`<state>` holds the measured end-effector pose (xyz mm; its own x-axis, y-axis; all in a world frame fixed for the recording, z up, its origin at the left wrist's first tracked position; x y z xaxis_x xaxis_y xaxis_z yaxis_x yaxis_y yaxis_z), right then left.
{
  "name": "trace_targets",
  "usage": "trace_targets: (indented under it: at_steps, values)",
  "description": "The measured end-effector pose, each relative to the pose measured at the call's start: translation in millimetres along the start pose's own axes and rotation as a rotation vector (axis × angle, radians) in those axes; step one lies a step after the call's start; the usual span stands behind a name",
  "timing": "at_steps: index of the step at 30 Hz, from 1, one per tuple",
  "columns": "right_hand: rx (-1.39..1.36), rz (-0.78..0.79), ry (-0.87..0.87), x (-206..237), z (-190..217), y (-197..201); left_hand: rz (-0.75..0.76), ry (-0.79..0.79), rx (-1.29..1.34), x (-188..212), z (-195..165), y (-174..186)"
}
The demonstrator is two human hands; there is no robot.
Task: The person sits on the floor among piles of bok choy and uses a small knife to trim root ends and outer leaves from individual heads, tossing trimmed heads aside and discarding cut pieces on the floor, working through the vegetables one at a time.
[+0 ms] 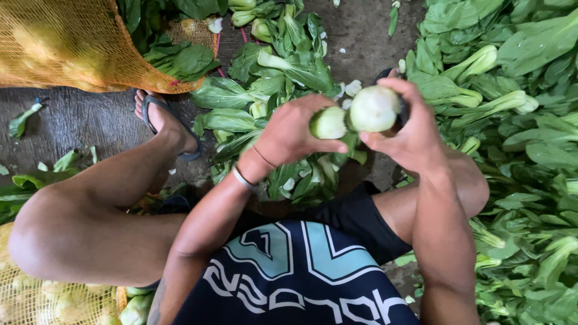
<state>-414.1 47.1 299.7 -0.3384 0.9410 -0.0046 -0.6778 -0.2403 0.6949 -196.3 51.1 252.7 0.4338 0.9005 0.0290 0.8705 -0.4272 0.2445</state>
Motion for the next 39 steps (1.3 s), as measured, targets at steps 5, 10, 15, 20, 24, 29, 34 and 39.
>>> trace_targets:
  at_steps: [5,10,15,20,24,29,34,39]
  values:
    - [-0.587,0.157,0.034,1,7,10,0.188,-0.053,-0.189,-3,7,10]
    - [-0.573,0.313,0.114,3,25,-17,0.27,-0.284,0.626,1,-5,-19]
    - [0.406,-0.144,0.166,-5,34,-1,-0.041,-0.038,0.692,-5,22,-9]
    - [0.708,-0.06,0.274,0,57,-6,-0.28,-0.1,0.331,-8,28,14]
    - [0.697,-0.024,0.248,2,66,-13,-0.277,-0.133,0.227,-6,26,4]
    - [0.809,0.011,0.213,-4,66,-13,-0.286,-0.166,0.184,-5,25,-8]
    - [0.85,0.014,0.237,-4,65,-9,-0.314,-0.214,0.062,2,24,-15]
    - [0.895,0.003,0.271,-2,67,-10,-0.337,-0.27,-0.008,7,26,-16]
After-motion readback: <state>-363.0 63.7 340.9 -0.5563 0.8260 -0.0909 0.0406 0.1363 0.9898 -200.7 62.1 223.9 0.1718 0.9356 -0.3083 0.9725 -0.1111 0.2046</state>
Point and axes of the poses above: each hand's wrist, its own x-axis away from the middle knuckle, its own y-axis out of the back of the hand, z = x × y, the point moved 5 cm from there along -x, towards the middle knuckle, and after that the axes turned 13 degrees about x, right-handed, at the moved point
